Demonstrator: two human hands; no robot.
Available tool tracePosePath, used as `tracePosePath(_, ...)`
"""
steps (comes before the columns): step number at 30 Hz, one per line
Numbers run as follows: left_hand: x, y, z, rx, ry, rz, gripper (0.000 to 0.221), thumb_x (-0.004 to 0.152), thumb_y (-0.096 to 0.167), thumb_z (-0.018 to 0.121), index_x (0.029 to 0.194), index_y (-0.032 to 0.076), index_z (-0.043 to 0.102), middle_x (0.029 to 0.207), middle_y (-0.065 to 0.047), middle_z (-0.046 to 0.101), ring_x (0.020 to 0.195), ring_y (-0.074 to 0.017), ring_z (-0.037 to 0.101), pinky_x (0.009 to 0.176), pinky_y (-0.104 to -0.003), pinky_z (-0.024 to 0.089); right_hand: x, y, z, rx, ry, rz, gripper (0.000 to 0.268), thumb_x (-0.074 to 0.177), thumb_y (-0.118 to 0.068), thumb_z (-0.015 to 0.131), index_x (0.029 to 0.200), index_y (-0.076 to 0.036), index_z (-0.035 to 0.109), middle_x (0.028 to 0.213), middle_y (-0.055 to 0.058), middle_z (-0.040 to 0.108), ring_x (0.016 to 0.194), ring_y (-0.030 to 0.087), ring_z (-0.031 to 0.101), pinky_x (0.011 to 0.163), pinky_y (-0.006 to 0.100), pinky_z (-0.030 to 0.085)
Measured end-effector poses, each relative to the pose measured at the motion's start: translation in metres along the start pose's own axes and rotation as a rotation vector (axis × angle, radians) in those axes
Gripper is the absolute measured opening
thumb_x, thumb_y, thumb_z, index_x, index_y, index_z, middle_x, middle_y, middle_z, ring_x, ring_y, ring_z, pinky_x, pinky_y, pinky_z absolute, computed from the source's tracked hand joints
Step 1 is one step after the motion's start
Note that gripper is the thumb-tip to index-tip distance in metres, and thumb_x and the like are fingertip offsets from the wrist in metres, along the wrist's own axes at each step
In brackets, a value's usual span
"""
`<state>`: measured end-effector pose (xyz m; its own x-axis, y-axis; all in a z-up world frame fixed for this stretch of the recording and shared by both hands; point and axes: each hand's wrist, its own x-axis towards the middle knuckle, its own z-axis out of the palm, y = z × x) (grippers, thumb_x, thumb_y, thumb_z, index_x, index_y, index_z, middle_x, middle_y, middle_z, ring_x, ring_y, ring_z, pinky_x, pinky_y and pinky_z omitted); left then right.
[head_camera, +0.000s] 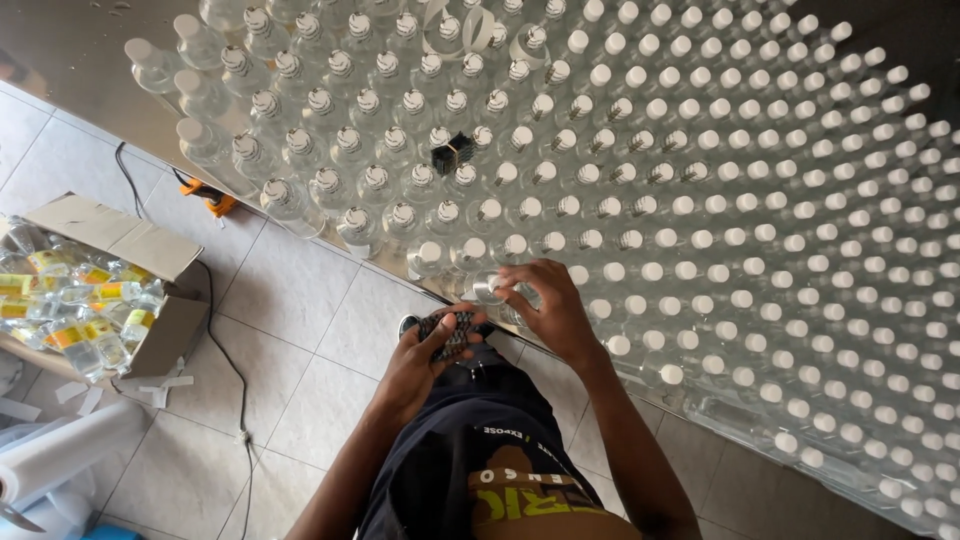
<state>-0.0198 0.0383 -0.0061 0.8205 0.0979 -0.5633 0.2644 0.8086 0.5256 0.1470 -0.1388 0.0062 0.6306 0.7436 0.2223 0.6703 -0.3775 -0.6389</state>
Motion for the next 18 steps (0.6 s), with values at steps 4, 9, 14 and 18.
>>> tracePosePath(4, -0.004, 0.005, 0.0, -0.001, 0.006, -0.009, 0.05, 0.108, 0.028, 0.066, 0.146, -0.004, 0.068, 0.116, -0.028, 0.08, 0.099, -0.03, 0.081, 0.091, -0.042, 0.067, 0.002, 0.0, -0.007, -0.032, -0.056, 0.003, 0.012, 0.106, -0.024, 0.077, 0.112, -0.014, 0.074, 0.118, 0.001, 0.08, 0.116, 0.023, 0.076, 0.108, 0.043, 0.052)
tracePosePath(9, -0.006, 0.007, 0.0, -0.018, 0.02, -0.018, 0.051, 0.107, 0.028, 0.067, 0.146, -0.004, 0.068, 0.121, -0.025, 0.08, 0.104, -0.0305, 0.08, 0.092, -0.041, 0.066, 0.005, 0.004, -0.013, -0.106, -0.292, 0.019, 0.01, 0.104, -0.023, 0.073, 0.11, -0.015, 0.072, 0.132, 0.003, 0.076, 0.131, 0.028, 0.069, 0.115, 0.051, 0.046)
tracePosePath(14, -0.001, 0.003, -0.005, -0.011, 0.011, -0.014, 0.052, 0.107, 0.029, 0.066, 0.148, -0.004, 0.067, 0.126, -0.026, 0.078, 0.108, -0.0315, 0.079, 0.094, -0.042, 0.066, -0.005, 0.024, 0.008, -0.183, -0.264, 0.007, 0.02, 0.103, -0.022, 0.076, 0.12, -0.018, 0.067, 0.126, 0.001, 0.075, 0.128, 0.023, 0.07, 0.119, 0.052, 0.043)
tracePosePath(18, -0.001, 0.001, -0.004, -0.006, 0.003, -0.022, 0.053, 0.108, 0.029, 0.065, 0.149, -0.004, 0.066, 0.129, -0.025, 0.078, 0.11, -0.0302, 0.079, 0.094, -0.04, 0.066, -0.008, 0.012, 0.005, -0.147, -0.26, 0.069, 0.03, 0.108, -0.023, 0.07, 0.134, -0.013, 0.058, 0.126, 0.005, 0.074, 0.125, 0.026, 0.071, 0.124, 0.056, 0.04)
